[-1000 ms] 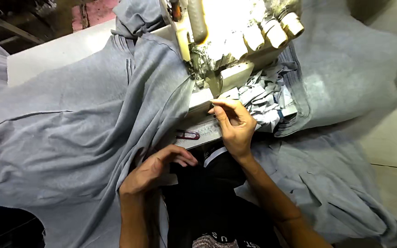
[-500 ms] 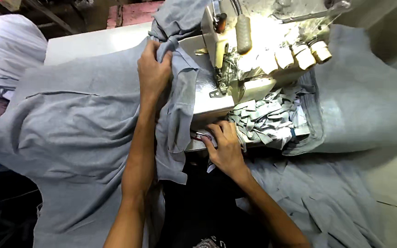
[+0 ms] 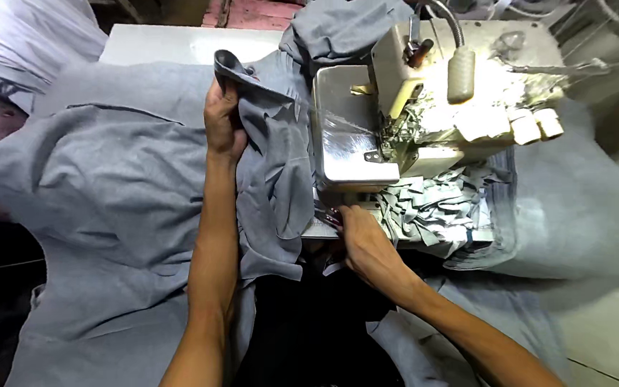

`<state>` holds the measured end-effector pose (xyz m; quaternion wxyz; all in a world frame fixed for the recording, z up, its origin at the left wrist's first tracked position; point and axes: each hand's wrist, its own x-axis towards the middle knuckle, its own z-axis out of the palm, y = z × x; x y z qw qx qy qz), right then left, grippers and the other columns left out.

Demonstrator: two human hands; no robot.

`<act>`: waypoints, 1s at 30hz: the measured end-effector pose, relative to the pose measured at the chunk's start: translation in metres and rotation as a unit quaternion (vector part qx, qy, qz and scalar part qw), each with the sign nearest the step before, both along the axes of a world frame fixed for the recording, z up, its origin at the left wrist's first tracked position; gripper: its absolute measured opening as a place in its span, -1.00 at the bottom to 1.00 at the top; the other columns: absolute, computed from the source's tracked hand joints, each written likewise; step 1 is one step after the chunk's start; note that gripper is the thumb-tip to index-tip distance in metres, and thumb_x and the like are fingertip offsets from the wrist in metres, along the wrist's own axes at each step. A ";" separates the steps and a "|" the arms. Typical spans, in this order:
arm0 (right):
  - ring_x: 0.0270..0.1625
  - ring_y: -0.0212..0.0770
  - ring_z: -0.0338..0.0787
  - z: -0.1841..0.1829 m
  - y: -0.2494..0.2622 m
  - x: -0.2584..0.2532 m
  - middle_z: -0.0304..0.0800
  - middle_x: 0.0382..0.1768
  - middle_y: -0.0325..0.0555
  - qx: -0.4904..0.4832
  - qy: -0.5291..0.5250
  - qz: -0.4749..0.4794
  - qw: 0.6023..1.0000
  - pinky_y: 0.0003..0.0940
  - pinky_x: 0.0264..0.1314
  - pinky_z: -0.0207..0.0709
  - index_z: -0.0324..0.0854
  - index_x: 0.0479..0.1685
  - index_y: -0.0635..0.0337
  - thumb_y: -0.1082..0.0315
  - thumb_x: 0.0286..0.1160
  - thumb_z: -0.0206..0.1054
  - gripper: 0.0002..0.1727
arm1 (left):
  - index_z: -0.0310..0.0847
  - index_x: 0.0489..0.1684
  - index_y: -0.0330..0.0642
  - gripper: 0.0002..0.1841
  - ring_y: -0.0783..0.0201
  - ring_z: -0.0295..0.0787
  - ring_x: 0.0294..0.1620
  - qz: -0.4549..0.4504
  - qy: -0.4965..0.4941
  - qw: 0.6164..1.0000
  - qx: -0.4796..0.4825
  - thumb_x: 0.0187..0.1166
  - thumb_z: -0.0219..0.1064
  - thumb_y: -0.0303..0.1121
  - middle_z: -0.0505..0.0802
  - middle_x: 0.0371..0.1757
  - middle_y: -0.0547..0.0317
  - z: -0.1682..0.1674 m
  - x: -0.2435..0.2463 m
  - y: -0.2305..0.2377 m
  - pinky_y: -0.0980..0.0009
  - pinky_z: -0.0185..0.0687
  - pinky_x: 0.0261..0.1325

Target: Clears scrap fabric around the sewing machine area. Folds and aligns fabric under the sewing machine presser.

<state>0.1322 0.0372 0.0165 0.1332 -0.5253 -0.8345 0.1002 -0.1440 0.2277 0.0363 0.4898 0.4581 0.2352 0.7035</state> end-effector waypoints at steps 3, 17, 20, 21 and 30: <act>-0.14 -0.19 0.77 0.048 -0.008 0.029 0.72 -0.12 -0.06 -0.187 0.117 0.012 0.975 -0.26 -0.09 0.68 0.54 0.27 0.23 0.28 0.83 -0.03 -0.67 | 0.47 0.16 -0.02 -0.75 0.36 0.81 0.09 -0.029 -0.035 0.999 0.020 0.75 -0.10 -0.45 0.85 -0.01 0.30 -0.002 -0.002 -0.003 0.28 0.72 0.28; -0.75 -0.61 0.24 0.096 0.061 -0.044 0.35 -0.60 -0.41 -0.408 0.744 -0.097 0.520 -0.78 -0.73 0.16 0.47 -0.07 0.09 0.17 0.94 -0.29 -0.59 | 0.64 0.26 0.15 -0.68 0.41 0.81 0.05 -0.148 -0.123 0.976 0.099 0.56 0.35 -0.14 0.88 -0.02 0.37 -0.008 -0.007 -0.009 0.39 0.71 0.21; -0.74 -0.61 0.24 0.090 0.053 -0.045 0.34 -0.61 -0.43 -0.413 0.729 -0.042 0.544 -0.78 -0.72 0.16 0.47 -0.06 0.06 0.15 0.93 -0.28 -0.60 | 0.63 0.14 0.08 -0.74 0.40 0.80 0.07 -0.095 -0.145 0.983 0.062 0.64 0.07 -0.34 0.87 -0.02 0.33 -0.005 -0.007 -0.011 0.37 0.72 0.20; -0.71 -0.60 0.24 0.087 0.046 -0.041 0.33 -0.59 -0.43 -0.418 0.705 -0.009 0.573 -0.75 -0.70 0.16 0.47 -0.03 0.05 0.14 0.92 -0.26 -0.62 | 0.60 0.07 0.07 -0.71 0.41 0.80 0.09 -0.064 -0.134 0.988 0.043 0.65 -0.03 -0.43 0.87 -0.02 0.33 -0.003 -0.006 -0.012 0.36 0.72 0.22; 0.04 -0.20 0.79 0.036 -0.020 0.017 0.79 0.01 -0.06 -0.185 0.150 -0.067 0.969 -0.16 0.12 0.64 0.57 0.31 0.16 0.08 0.89 -0.13 -0.54 | 0.46 0.29 -0.13 -0.68 0.38 0.81 0.11 -0.034 0.031 0.998 -0.047 0.89 -0.19 -0.28 0.85 0.03 0.27 -0.001 0.006 -0.002 0.27 0.74 0.28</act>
